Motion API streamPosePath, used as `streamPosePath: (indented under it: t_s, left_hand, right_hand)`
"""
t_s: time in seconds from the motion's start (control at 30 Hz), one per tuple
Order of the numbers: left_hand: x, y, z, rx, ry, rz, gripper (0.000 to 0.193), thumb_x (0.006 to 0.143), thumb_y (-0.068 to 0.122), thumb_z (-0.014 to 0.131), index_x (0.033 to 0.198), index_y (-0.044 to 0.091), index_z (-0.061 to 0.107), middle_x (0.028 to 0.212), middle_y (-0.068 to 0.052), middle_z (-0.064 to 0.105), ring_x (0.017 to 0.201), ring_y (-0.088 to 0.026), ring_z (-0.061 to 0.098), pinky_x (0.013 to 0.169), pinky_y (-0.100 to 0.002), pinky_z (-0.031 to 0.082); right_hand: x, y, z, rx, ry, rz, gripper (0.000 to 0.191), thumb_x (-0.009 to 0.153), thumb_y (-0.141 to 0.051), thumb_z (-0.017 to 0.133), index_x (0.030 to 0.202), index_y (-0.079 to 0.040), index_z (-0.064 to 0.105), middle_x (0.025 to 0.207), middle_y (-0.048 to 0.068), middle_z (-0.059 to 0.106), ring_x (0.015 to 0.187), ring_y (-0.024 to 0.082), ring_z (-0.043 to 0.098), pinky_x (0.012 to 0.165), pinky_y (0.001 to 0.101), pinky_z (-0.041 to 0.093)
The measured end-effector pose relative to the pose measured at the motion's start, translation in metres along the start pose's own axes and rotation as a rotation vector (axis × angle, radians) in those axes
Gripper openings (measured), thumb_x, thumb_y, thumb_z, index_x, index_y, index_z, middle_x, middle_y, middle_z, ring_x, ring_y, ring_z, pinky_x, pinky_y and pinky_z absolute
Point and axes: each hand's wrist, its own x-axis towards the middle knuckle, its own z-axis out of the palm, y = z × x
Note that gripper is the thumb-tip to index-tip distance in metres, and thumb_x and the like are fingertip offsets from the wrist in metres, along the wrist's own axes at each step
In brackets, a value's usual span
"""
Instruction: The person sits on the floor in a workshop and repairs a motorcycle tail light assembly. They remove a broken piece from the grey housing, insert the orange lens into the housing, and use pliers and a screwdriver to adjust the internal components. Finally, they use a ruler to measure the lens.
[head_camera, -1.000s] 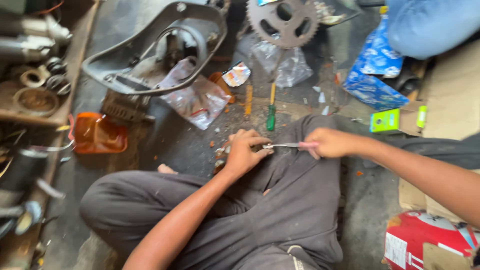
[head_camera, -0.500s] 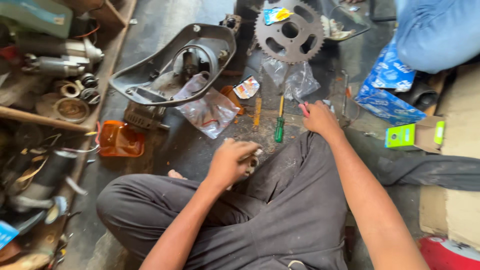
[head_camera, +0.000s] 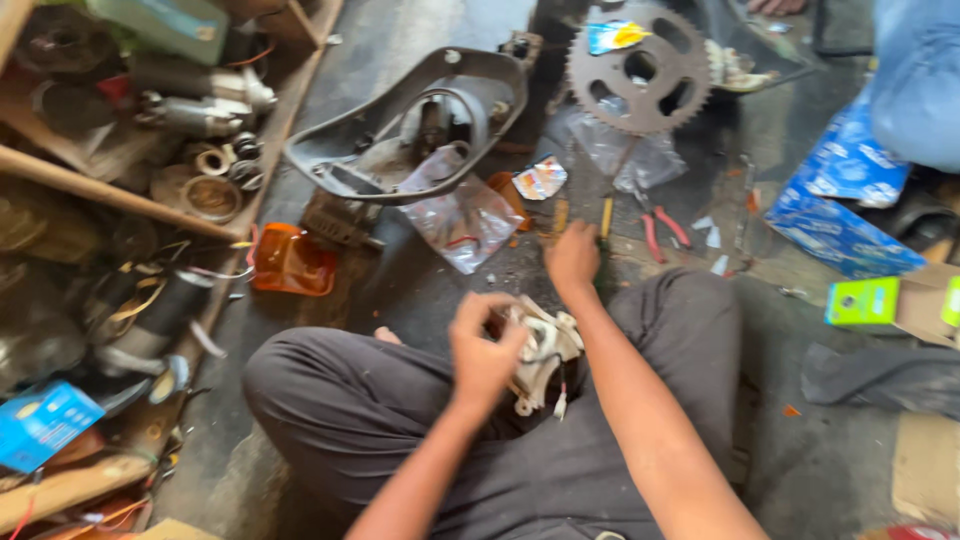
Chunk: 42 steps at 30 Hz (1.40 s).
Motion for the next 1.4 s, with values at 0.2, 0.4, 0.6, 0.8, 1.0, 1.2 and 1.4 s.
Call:
streamPosePath:
  t_s: [0.2, 0.4, 0.6, 0.8, 1.0, 1.2, 1.4]
  left_hand:
    - [-0.010, 0.002, -0.020, -0.099, -0.270, 0.045, 0.046, 0.076, 0.010, 0.075, 0.122, 0.009, 0.069, 0.108, -0.004, 0.064, 0.094, -0.014, 0.063, 0.083, -0.029, 0.052]
    - [0.012, 0.005, -0.049, -0.252, -0.849, 0.032, 0.067, 0.066, 0.030, 0.088, 0.127, 0.012, 0.068, 0.154, -0.008, 0.041, 0.127, -0.019, 0.041, 0.087, -0.035, 0.051]
    - [0.001, -0.014, -0.003, 0.289, -0.448, -0.017, 0.053, 0.070, 0.045, 0.097, 0.092, 0.007, 0.069, 0.099, -0.009, 0.070, 0.105, -0.022, 0.064, 0.094, -0.031, 0.050]
    - [-0.008, -0.026, 0.010, -0.337, -0.367, -0.117, 0.043, 0.090, 0.028, 0.073, 0.122, 0.003, 0.061, 0.115, -0.004, 0.065, 0.112, -0.014, 0.061, 0.099, -0.028, 0.047]
    - [-0.022, -0.031, 0.011, -0.461, -0.463, -0.204, 0.030, 0.106, 0.023, 0.057, 0.123, 0.000, 0.067, 0.113, -0.007, 0.071, 0.107, -0.013, 0.064, 0.097, -0.030, 0.051]
    - [-0.022, -0.031, 0.015, -0.470, -0.436, -0.184, 0.031, 0.107, 0.024, 0.057, 0.120, -0.002, 0.068, 0.112, -0.008, 0.072, 0.107, -0.014, 0.065, 0.097, -0.030, 0.052]
    - [-0.023, -0.028, 0.023, -0.306, -0.301, -0.132, 0.026, 0.104, 0.021, 0.060, 0.107, -0.002, 0.071, 0.096, -0.007, 0.075, 0.091, -0.012, 0.069, 0.083, -0.029, 0.055]
  right_hand:
    - [0.006, 0.017, 0.003, -0.001, -0.114, -0.012, 0.042, 0.078, -0.019, 0.082, 0.108, 0.003, 0.061, 0.101, 0.028, 0.070, 0.096, 0.045, 0.067, 0.084, 0.0527, 0.053]
    - [-0.008, 0.043, -0.012, 0.645, -0.402, 0.248, 0.045, 0.084, -0.004, 0.062, 0.129, 0.002, 0.061, 0.087, 0.018, 0.073, 0.062, 0.020, 0.062, 0.053, 0.0337, 0.045]
    - [-0.078, 0.083, -0.083, 1.222, -0.515, 0.391, 0.064, 0.075, 0.001, 0.051, 0.139, 0.000, 0.052, 0.064, 0.003, 0.053, 0.043, 0.010, 0.047, 0.037, 0.0263, 0.035]
    - [-0.158, 0.053, -0.117, 0.851, -0.364, 0.271, 0.073, 0.078, 0.006, 0.052, 0.149, -0.007, 0.041, 0.077, 0.006, 0.069, 0.051, 0.009, 0.054, 0.044, 0.0252, 0.044]
    - [-0.182, 0.036, -0.107, 0.502, -0.231, -0.058, 0.052, 0.095, -0.005, 0.060, 0.145, 0.001, 0.050, 0.064, 0.004, 0.056, 0.057, 0.007, 0.049, 0.058, 0.0230, 0.047]
    - [-0.176, 0.036, -0.111, 0.435, -0.235, -0.025, 0.052, 0.094, -0.006, 0.061, 0.144, 0.000, 0.052, 0.061, 0.007, 0.049, 0.054, 0.011, 0.046, 0.055, 0.0275, 0.046]
    - [-0.172, 0.028, -0.110, 0.435, -0.256, -0.069, 0.053, 0.093, -0.006, 0.061, 0.145, -0.001, 0.051, 0.060, 0.006, 0.053, 0.051, 0.014, 0.049, 0.054, 0.0291, 0.047]
